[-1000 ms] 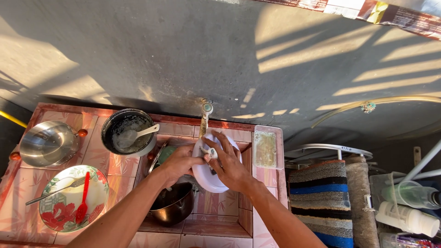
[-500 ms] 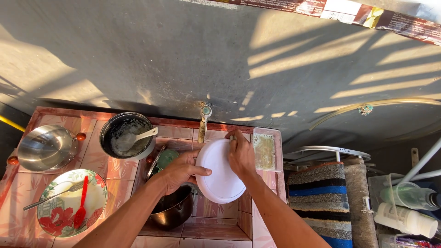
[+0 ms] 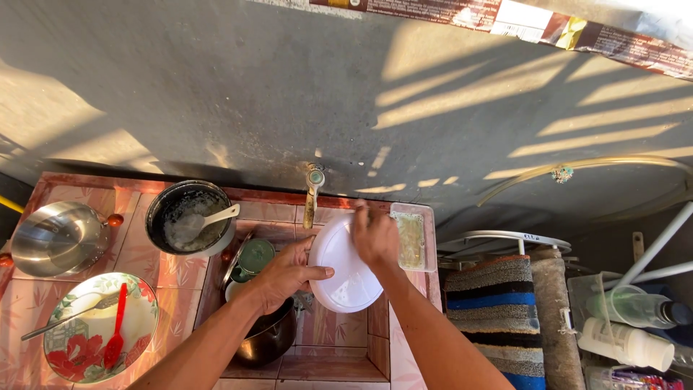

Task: Wash various dishes including a pot, plates, and cutlery at an outdoor sink.

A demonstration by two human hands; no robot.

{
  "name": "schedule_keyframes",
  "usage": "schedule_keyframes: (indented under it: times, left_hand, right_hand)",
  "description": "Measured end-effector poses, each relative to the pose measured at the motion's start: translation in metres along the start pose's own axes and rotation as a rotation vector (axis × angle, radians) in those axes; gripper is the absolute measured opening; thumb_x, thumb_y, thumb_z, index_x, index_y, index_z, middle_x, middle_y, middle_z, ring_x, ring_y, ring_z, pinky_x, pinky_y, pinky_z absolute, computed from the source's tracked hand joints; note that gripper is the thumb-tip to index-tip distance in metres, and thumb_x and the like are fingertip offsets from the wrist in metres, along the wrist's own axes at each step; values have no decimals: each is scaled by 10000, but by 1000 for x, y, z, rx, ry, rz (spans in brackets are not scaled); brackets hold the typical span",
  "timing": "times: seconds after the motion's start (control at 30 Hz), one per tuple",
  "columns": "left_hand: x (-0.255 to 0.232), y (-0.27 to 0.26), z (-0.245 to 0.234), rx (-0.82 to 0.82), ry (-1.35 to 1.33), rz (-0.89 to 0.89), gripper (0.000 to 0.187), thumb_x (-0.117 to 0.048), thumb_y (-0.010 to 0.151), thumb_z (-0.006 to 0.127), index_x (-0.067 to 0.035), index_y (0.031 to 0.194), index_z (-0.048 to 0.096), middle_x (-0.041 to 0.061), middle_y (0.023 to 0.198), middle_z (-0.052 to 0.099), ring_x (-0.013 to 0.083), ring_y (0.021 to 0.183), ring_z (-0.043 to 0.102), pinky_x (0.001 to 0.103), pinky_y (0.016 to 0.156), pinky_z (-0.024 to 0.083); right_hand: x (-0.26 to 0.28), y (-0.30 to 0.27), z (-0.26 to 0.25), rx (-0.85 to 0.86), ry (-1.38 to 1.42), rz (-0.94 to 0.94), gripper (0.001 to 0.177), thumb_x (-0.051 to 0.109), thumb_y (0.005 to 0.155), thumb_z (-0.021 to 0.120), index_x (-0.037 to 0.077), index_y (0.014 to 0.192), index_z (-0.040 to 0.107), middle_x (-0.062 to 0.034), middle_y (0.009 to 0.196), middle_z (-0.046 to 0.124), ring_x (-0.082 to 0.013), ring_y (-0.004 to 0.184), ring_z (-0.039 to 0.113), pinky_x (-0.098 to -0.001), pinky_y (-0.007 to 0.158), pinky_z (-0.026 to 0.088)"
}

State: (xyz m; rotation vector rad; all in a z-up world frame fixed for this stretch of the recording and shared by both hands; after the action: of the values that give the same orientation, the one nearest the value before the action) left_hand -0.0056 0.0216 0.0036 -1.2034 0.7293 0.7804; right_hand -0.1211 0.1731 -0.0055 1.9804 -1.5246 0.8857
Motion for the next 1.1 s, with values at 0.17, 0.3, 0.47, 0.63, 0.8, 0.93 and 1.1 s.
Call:
schedule_keyframes:
  times: [0.17,0.3,0.47,0.63,0.8,0.93,1.1]
  left_hand:
    - [8,1,-4,-21,-5,35,609,-148,815,756,-135,1393,565,94,1066,775,174,962,740,374,865,595]
    - [-1,1,-10,-105,23,-57,679,-125,786,752,-195,1430,547,85,1082,766,186,964,723,400,857,568]
    - [1,29,-29,-59,248,100,466,-41,766,810,-9,1201,644,130,1122,743,229,1010,719,430,907,580]
    - [-10,22,-33,-63,95,83,442,-22,784,803,30,1214,712,153,1102,796,227,995,762,390,949,586]
    - [-15,15,-36,-208,-267,129,570,-51,779,766,-60,1330,623,139,1146,732,228,1059,711,409,942,593]
    - [-13,10,-34,-272,-363,161,584,-34,788,758,-54,1348,596,144,1155,744,218,1080,705,394,950,575]
    - [-4,6,-37,-229,-251,32,605,-153,768,795,1,1318,597,176,1152,743,245,1095,711,417,937,579]
  right_hand:
    - [-47,20,18,-11,-134,274,471,411,1026,432,28,926,687,-264,721,690,-364,679,691,-540,693,547]
    - [-15,23,14,112,-324,9,380,298,996,412,40,890,671,-238,739,689,-372,672,690,-532,586,577]
    - [49,1,13,248,-293,-435,315,262,963,457,51,919,687,-201,763,709,-333,610,686,-487,568,568]
    - [32,7,12,-20,-154,-682,293,228,1047,462,49,1019,693,-197,847,726,-350,718,687,-492,689,580]
    - [-17,15,20,-167,142,254,581,435,1074,260,21,1142,661,-207,812,700,-313,709,708,-487,686,583]
    - [-65,15,48,-181,299,525,685,495,1087,222,-7,1073,689,-222,736,676,-275,676,695,-456,660,577]
    - [-31,17,20,-47,20,350,682,474,1085,237,-17,1019,705,-184,645,635,-238,529,611,-434,443,517]
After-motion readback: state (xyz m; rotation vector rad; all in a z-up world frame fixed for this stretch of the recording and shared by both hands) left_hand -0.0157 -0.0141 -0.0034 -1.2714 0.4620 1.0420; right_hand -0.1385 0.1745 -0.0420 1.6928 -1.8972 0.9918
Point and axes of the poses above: each hand's wrist, its own y-axis towards the middle knuckle, its own z-axis out of the palm, x = y × z, the point moved 3 cm from there along y, towards the middle knuckle
